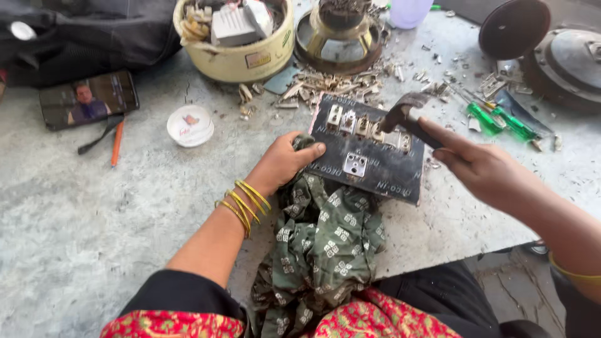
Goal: The person uses a hammer to break apart a plastic electrical switchboard, removing the internal metal components. They then use a screwdriver to pry and separate smaller plastic pieces from the metal parts on a workbench.
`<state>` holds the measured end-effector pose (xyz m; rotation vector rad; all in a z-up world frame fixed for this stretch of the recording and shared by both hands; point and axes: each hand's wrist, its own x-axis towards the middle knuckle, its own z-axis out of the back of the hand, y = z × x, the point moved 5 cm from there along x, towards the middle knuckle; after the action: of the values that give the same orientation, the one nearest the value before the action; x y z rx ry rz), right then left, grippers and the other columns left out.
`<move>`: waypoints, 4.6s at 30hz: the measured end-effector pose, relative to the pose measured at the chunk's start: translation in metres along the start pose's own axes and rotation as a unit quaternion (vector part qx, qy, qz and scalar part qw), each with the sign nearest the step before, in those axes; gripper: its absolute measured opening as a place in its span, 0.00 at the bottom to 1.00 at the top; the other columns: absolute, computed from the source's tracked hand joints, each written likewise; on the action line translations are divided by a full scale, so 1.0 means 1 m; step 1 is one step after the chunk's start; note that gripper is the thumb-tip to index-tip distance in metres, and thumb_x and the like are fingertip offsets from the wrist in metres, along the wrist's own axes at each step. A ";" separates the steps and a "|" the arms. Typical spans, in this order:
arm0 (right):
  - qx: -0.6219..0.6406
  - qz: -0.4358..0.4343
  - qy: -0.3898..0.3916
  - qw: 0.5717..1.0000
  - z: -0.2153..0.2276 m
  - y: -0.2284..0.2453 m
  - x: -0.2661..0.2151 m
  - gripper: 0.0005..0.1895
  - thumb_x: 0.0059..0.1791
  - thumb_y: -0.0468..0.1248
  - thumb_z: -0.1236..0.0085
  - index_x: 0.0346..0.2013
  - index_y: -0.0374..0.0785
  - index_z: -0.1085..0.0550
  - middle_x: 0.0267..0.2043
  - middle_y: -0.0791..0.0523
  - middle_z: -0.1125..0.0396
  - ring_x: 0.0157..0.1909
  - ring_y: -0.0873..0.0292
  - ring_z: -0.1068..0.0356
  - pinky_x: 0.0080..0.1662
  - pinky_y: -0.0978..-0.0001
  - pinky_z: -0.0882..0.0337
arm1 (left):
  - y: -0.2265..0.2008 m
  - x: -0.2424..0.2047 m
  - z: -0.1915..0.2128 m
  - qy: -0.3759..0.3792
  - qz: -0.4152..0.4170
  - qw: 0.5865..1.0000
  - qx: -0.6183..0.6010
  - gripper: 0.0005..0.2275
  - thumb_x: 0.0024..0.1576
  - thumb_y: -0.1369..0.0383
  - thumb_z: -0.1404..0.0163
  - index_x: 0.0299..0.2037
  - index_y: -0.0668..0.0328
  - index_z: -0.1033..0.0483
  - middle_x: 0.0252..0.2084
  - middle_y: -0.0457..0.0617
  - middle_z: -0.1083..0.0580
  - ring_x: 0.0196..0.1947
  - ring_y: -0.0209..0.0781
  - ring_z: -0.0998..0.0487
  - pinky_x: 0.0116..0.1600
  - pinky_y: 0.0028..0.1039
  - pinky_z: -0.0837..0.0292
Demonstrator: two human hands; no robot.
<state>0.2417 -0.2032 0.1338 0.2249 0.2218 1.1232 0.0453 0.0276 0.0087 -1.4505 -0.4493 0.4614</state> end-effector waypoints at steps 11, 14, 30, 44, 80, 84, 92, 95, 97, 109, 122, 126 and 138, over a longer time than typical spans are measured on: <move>0.027 0.276 -0.154 0.948 -0.018 0.000 0.001 0.21 0.63 0.47 0.59 0.71 0.51 0.36 0.32 0.58 0.29 0.29 0.69 0.34 0.33 0.73 0.32 | 0.002 -0.004 -0.001 -0.010 -0.009 1.000 0.006 0.16 0.56 0.59 0.42 0.44 0.66 0.23 0.34 0.40 0.23 0.34 0.27 0.27 0.40 0.21 0.28; -0.053 -0.195 0.148 0.968 -0.037 -0.044 0.005 0.28 0.61 0.49 0.60 0.77 0.72 0.47 0.24 0.50 0.35 0.23 0.60 0.41 0.29 0.68 0.33 | -0.004 0.002 0.003 -0.011 -0.017 1.000 0.014 0.15 0.56 0.60 0.41 0.43 0.66 0.22 0.34 0.40 0.24 0.33 0.27 0.28 0.39 0.22 0.29; 0.093 0.105 -0.149 0.979 0.016 -0.006 -0.005 0.29 0.58 0.41 0.52 0.75 0.60 0.40 0.26 0.56 0.33 0.25 0.63 0.35 0.32 0.67 0.34 | 0.002 -0.001 0.003 -0.003 0.029 0.999 -0.039 0.14 0.56 0.62 0.40 0.43 0.68 0.22 0.34 0.42 0.24 0.31 0.28 0.27 0.37 0.22 0.28; 0.119 0.163 -0.207 0.957 0.026 0.008 -0.005 0.31 0.58 0.45 0.55 0.76 0.59 0.45 0.37 0.52 0.27 0.31 0.61 0.32 0.34 0.64 0.30 | 0.011 0.001 0.001 0.003 0.029 0.999 -0.024 0.14 0.57 0.63 0.41 0.44 0.68 0.22 0.35 0.42 0.23 0.33 0.28 0.27 0.39 0.22 0.28; -0.014 -0.057 0.043 0.997 -0.014 -0.013 0.005 0.34 0.58 0.55 0.60 0.79 0.66 0.53 0.26 0.51 0.32 0.30 0.51 0.29 0.37 0.55 0.30 | 0.009 0.002 0.000 0.041 0.017 0.998 -0.053 0.14 0.56 0.61 0.40 0.41 0.68 0.22 0.34 0.41 0.23 0.32 0.28 0.27 0.38 0.23 0.29; -0.002 -0.040 -0.021 0.999 -0.018 -0.029 0.011 0.32 0.57 0.51 0.56 0.78 0.61 0.44 0.24 0.52 0.35 0.26 0.51 0.34 0.32 0.54 0.34 | 0.006 0.001 0.001 0.045 0.027 0.998 -0.032 0.16 0.55 0.58 0.41 0.42 0.66 0.20 0.33 0.41 0.23 0.31 0.28 0.26 0.37 0.24 0.28; 0.143 0.025 -0.075 0.987 -0.042 -0.083 0.047 0.28 0.59 0.43 0.52 0.75 0.48 0.38 0.24 0.52 0.37 0.24 0.54 0.39 0.28 0.58 0.39 | 0.020 0.013 -0.001 0.007 -0.013 1.000 0.000 0.25 0.49 0.54 0.36 0.47 0.68 0.21 0.38 0.47 0.20 0.37 0.31 0.22 0.44 0.25 0.24; 0.035 0.022 -0.076 0.996 -0.050 -0.078 0.053 0.28 0.59 0.43 0.51 0.74 0.48 0.37 0.25 0.51 0.36 0.25 0.54 0.38 0.29 0.58 0.38 | 0.032 0.016 -0.001 0.015 0.006 1.000 -0.025 0.26 0.49 0.55 0.36 0.50 0.70 0.23 0.40 0.49 0.20 0.37 0.34 0.21 0.44 0.25 0.23; -0.001 0.032 -0.079 0.996 -0.053 -0.066 0.055 0.28 0.58 0.42 0.50 0.74 0.48 0.36 0.26 0.51 0.35 0.25 0.53 0.37 0.29 0.58 0.37 | 0.036 0.016 -0.003 0.021 0.014 0.998 -0.056 0.25 0.50 0.56 0.36 0.50 0.71 0.23 0.39 0.51 0.21 0.37 0.36 0.21 0.43 0.27 0.23; -0.066 0.092 -0.113 0.987 -0.042 -0.046 0.072 0.28 0.55 0.41 0.46 0.71 0.47 0.32 0.32 0.50 0.30 0.29 0.52 0.32 0.33 0.59 0.32 | 0.023 0.007 0.001 0.015 0.036 0.998 -0.055 0.21 0.53 0.59 0.38 0.49 0.69 0.22 0.38 0.46 0.22 0.36 0.31 0.23 0.42 0.23 0.24; -0.032 0.130 -0.165 0.977 -0.022 -0.032 0.050 0.28 0.53 0.41 0.43 0.69 0.48 0.30 0.42 0.48 0.26 0.35 0.49 0.26 0.37 0.57 0.28 | 0.006 0.001 -0.003 0.034 0.047 0.995 -0.078 0.17 0.55 0.59 0.38 0.44 0.68 0.23 0.36 0.43 0.24 0.36 0.29 0.26 0.42 0.22 0.28; 0.015 0.105 -0.155 0.982 -0.019 -0.033 0.053 0.29 0.54 0.43 0.43 0.71 0.55 0.32 0.44 0.49 0.26 0.37 0.49 0.26 0.40 0.56 0.28 | 0.004 -0.002 -0.002 0.027 0.078 0.994 -0.078 0.17 0.54 0.60 0.38 0.43 0.68 0.22 0.35 0.43 0.23 0.35 0.30 0.24 0.41 0.22 0.26; 0.042 0.194 -0.240 0.950 0.005 -0.013 0.048 0.16 0.63 0.40 0.52 0.66 0.56 0.32 0.41 0.54 0.25 0.33 0.60 0.27 0.36 0.66 0.28 | 0.016 0.005 0.001 0.021 0.050 0.998 -0.040 0.17 0.55 0.60 0.39 0.44 0.68 0.22 0.36 0.44 0.23 0.35 0.30 0.26 0.42 0.23 0.28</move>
<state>0.2740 -0.1657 0.1320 0.6281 -0.2203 1.4115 0.0482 0.0319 -0.0072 -1.5631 -0.3668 0.4967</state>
